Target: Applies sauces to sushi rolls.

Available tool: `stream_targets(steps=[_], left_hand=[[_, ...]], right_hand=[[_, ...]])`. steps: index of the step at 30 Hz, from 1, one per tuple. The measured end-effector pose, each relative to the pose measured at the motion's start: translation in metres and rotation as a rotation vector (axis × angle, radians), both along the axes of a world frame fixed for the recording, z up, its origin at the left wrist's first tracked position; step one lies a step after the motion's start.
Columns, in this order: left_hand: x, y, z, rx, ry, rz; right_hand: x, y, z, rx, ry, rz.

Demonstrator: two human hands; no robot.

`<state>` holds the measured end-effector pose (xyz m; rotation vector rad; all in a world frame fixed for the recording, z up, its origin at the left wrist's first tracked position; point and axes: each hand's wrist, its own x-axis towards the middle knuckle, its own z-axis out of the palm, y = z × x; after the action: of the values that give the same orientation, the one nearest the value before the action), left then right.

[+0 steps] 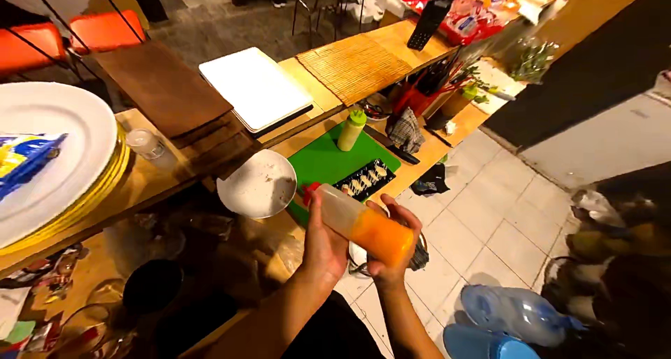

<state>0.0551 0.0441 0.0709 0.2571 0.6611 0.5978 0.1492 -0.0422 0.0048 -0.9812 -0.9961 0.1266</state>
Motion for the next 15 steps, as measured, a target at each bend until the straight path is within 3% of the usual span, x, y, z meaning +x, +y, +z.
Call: stream_targets(steps=[5,9,12,15], left_hand=[[0.017,-0.019,-0.004,-0.042,-0.014,-0.165],[0.004,-0.037,-0.031,0.354,-0.09,-0.519],[-0.018,-0.038,-0.054,0.477,-0.152,-0.686],[-0.048,-0.034,-0.08,0.568,-0.252,-0.708]], right_hand=[[0.016,0.018,-0.001,0.152,0.11,-0.026],[0.066,-0.009,0.047,0.128,0.07,-0.048],[0.094,-0.005,0.081,0.215,0.047,-0.139],[0.086,0.031,0.032,-0.031,0.18,-0.082]])
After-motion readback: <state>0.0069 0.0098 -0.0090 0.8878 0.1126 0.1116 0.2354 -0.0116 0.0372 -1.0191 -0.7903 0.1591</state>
